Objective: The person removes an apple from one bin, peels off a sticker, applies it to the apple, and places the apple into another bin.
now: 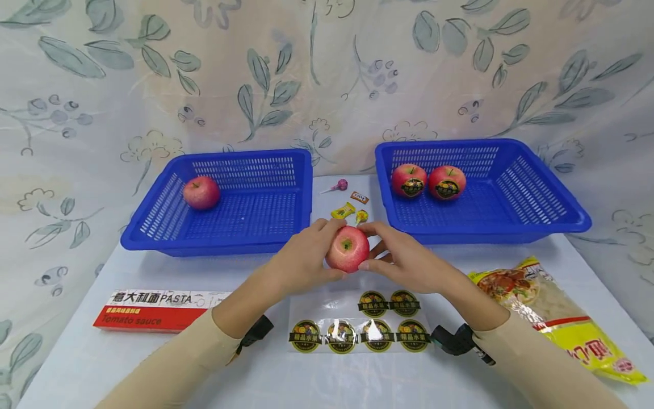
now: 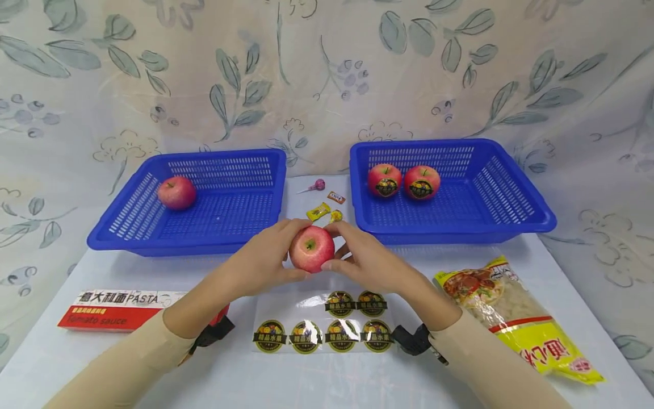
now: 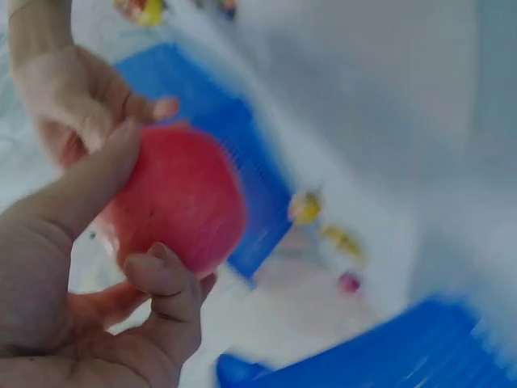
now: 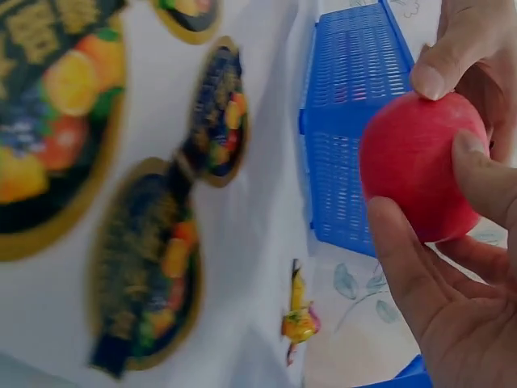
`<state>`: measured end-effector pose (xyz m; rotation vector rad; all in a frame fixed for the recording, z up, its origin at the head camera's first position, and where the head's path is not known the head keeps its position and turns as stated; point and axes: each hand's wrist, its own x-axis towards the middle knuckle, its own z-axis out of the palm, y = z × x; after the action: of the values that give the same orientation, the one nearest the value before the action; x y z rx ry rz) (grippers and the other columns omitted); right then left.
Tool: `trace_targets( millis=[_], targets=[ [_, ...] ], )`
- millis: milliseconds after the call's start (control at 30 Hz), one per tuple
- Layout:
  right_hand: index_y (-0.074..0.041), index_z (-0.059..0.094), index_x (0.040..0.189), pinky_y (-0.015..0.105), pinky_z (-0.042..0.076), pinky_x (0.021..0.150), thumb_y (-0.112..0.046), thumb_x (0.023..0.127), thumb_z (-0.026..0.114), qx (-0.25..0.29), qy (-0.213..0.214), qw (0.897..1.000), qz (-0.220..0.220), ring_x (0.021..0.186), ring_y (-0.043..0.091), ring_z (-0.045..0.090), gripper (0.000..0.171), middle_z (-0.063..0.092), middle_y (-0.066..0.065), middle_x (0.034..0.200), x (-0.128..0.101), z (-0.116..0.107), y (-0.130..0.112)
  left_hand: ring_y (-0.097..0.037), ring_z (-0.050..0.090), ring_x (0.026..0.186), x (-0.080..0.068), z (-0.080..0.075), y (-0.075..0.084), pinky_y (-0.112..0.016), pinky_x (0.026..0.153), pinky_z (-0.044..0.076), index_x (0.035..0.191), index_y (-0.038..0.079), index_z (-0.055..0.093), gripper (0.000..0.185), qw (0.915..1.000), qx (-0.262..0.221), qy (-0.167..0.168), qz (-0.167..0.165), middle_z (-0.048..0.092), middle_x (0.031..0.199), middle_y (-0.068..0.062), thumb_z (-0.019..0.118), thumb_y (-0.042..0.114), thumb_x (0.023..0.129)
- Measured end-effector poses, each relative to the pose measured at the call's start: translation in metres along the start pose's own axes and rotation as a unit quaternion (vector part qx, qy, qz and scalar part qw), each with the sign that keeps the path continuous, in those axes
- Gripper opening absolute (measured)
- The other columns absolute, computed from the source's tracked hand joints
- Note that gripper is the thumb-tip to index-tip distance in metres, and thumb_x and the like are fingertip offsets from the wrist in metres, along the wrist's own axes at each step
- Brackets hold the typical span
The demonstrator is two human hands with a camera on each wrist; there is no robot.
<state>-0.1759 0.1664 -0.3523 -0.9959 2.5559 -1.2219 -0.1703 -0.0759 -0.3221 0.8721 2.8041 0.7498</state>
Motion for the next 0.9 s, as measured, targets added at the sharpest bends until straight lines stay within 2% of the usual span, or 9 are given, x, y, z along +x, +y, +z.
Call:
trace_targets(
  millis=[100,200,400,533,667,800,900],
  targets=[
    [-0.006,0.044,0.146,0.032,0.06,0.083,-0.021,0.097,0.072,-0.019,-0.006,1.0,0.011,0.102,0.017,0.07,0.058,0.057,0.01,0.14,-0.004,0.002,0.003,-0.023,0.06,0.11,0.0,0.011,-0.001,-0.041,0.094,0.056,0.153,0.008,0.043,0.084,1.0,0.001,0.001,-0.009,0.056,0.133,-0.012,0.087,0.027,0.083],
    [-0.004,0.043,0.147,0.03,0.059,0.083,-0.02,0.099,0.071,-0.033,-0.019,0.999,0.027,0.102,0.018,0.07,0.058,0.058,0.012,0.139,-0.006,0.005,0.006,-0.021,0.058,0.107,0.001,0.021,-0.008,-0.038,0.094,0.054,0.156,0.007,0.039,0.086,0.9999,-0.01,-0.011,-0.007,0.055,0.133,-0.012,0.085,0.026,0.086],
    [0.001,0.042,0.146,0.03,0.059,0.082,-0.016,0.1,0.068,-0.041,-0.031,0.998,0.039,0.099,0.021,0.07,0.056,0.06,0.017,0.134,-0.008,0.009,0.014,-0.024,0.057,0.116,0.005,0.031,-0.023,-0.04,0.103,0.05,0.153,0.002,0.04,0.078,0.9984,-0.046,-0.019,0.027,0.057,0.14,-0.013,0.081,0.021,0.089],
    [0.002,0.044,0.145,0.031,0.06,0.082,-0.019,0.101,0.068,-0.034,-0.027,0.998,0.042,0.098,0.022,0.072,0.055,0.063,0.018,0.132,-0.004,0.01,0.019,-0.018,0.061,0.099,0.008,0.03,-0.031,-0.033,0.093,0.052,0.15,0.002,0.044,0.071,0.9977,-0.055,-0.013,0.037,0.059,0.134,-0.012,0.078,0.02,0.092],
    [0.005,0.045,0.145,0.038,0.061,0.085,-0.023,0.1,0.069,-0.051,-0.015,0.996,0.065,0.104,0.029,0.074,0.058,0.068,0.02,0.128,-0.006,0.01,0.021,-0.015,0.064,0.089,0.006,0.031,-0.032,-0.03,0.086,0.054,0.15,-0.004,0.042,0.071,0.9978,-0.055,-0.031,0.022,0.06,0.129,-0.015,0.076,0.023,0.093],
    [0.009,0.046,0.143,0.044,0.061,0.086,-0.029,0.099,0.07,-0.094,-0.01,0.991,0.096,0.108,0.034,0.073,0.063,0.071,0.023,0.122,-0.015,0.007,0.019,-0.022,0.063,0.099,0.0,0.036,-0.029,-0.037,0.092,0.054,0.142,-0.007,0.047,0.067,0.9985,-0.014,-0.052,-0.012,0.061,0.124,-0.018,0.075,0.03,0.094],
    [0.006,0.056,0.132,0.043,0.062,0.084,-0.03,0.099,0.071,-0.114,-0.007,0.989,0.096,0.102,0.03,0.074,0.051,0.074,0.018,0.113,-0.02,0.005,0.016,-0.026,0.06,0.104,-0.007,0.04,-0.025,-0.042,0.095,0.052,0.129,-0.004,0.056,0.055,0.9969,0.026,-0.061,-0.041,0.063,0.114,-0.015,0.074,0.034,0.094]
  ],
)
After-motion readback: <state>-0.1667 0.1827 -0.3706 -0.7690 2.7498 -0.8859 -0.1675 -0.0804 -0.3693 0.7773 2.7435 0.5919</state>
